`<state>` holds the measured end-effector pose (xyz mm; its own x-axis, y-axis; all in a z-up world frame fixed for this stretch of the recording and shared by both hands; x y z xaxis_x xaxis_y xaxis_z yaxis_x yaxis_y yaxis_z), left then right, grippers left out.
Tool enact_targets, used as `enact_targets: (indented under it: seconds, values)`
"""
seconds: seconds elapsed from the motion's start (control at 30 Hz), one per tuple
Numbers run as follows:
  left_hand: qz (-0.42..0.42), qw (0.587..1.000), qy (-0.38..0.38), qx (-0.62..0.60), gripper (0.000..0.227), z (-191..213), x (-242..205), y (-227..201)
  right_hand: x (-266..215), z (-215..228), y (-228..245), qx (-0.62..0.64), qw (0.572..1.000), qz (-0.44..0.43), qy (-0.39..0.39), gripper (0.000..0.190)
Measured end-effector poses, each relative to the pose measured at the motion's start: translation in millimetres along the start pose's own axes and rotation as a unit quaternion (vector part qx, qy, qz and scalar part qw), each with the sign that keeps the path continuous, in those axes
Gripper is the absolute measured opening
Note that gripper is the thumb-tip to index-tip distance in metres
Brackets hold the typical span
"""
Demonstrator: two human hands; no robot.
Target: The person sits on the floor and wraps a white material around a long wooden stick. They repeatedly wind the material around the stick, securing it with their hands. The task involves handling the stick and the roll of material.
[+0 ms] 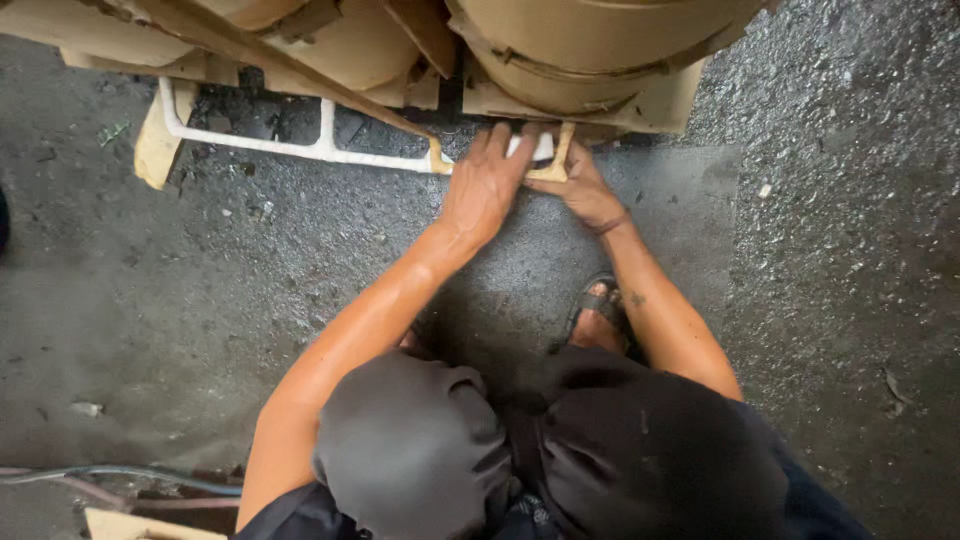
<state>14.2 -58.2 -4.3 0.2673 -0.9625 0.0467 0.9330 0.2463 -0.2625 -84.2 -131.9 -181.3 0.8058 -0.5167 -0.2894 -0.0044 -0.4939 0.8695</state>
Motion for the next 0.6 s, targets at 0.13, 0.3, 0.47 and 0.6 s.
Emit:
enact_targets:
  seconds: [0.13, 0.3, 0.47, 0.6]
  values:
    - [0.058, 0.991, -0.047, -0.114, 0.043, 8.5, 16.5, 1.7, 21.0, 8.9, -23.4, 0.059, 0.996, 0.056, -0.033, 0.055]
    - [0.041, 0.99, -0.077, -0.111, 0.038, 25.7, 7.5, -3.7, 19.4, 18.9, -17.3, 0.09, 0.993, 0.065, -0.05, 0.053]
    - [-0.031, 0.996, -0.055, -0.069, 0.026, 33.8, -11.4, 1.3, -16.8, 35.5, -4.2, 0.1, 0.988, -0.045, -0.106, 0.052]
    - [-0.088, 0.992, -0.072, -0.056, 0.024, 37.7, -13.9, -3.2, -49.5, 24.8, -0.5, 0.065, 0.982, -0.147, -0.102, 0.054]
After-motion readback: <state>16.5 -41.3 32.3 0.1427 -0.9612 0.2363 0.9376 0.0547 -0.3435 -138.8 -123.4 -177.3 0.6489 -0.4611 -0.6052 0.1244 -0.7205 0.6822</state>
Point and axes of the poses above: each hand's wrist, its own x-axis towards the middle knuckle, its own z-axis out of the back of the hand, y = z × x, the point moved 6 cm from there along x, towards the middle knuckle, and after that the axes turned 7 degrees about -y, right-handed, at the moved point
